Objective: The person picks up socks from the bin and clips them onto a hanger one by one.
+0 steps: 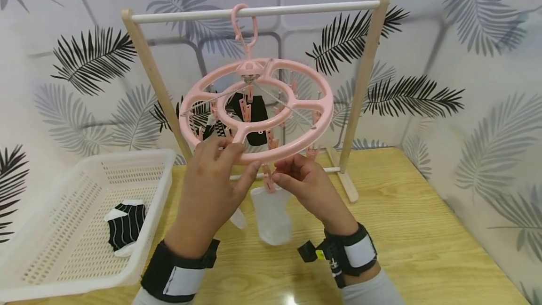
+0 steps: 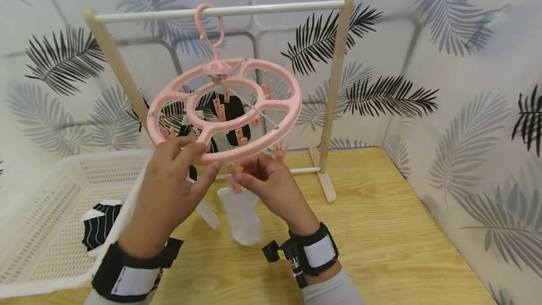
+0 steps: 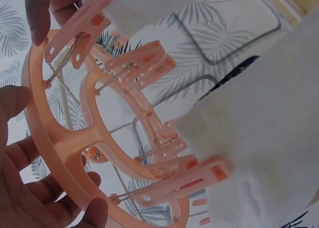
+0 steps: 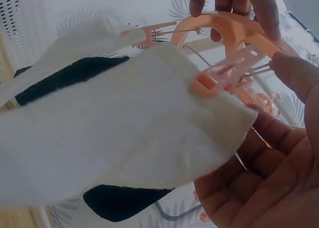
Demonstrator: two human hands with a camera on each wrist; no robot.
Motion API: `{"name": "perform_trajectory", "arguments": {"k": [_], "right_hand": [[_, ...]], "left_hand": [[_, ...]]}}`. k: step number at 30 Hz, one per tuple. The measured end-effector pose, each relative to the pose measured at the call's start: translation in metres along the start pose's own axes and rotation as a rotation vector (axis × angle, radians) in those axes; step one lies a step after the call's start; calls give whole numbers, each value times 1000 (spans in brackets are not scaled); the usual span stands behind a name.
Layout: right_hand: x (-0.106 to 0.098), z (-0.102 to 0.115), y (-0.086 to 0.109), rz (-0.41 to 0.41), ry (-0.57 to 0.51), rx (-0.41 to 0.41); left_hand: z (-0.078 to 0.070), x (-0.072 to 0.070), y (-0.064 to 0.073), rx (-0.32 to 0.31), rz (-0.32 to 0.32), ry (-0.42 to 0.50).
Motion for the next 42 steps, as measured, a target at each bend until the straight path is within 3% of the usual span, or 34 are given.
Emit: {"name": "perform_trajectory", "arguments": {"k": [9,15,21,24,27,29,33,38,42], "right_hand": [[-9,18,9,-42,119,-24],[-24,34,21,-103,73,-17],[-46,39,30,-286,-41,-24],[-55,37,31,-399,-56,-34],[-57,30,28,-449,-41,-22],[-54,25,25,-430,-1,4],[-44,16,17,-291,44,25],[-29,13,8,-110,-54,-38],[-17,10,3,-31,-147,-62]], "left_hand": [[3,-12,-4,56,-20,24],[8,-19,-7,80,-45,49],[13,-25,-7,83,-48,49],[16,-29,-8,83,-35,33],[19,-32,-8,85,-16,22],[21,-34,-8,86,-2,21],[26,-35,-7,81,26,28],[30,-38,-6,77,53,22],[33,-42,-7,92,58,16]]}}
Point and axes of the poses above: each hand's wrist, its own y-axis away from the middle knuckle, its own x-axis out of the palm, z = x × y, the point moved 5 cm from there along -y, towards the middle knuckle, and after that the axes turned 15 degrees about y, right-handed, at the moved point
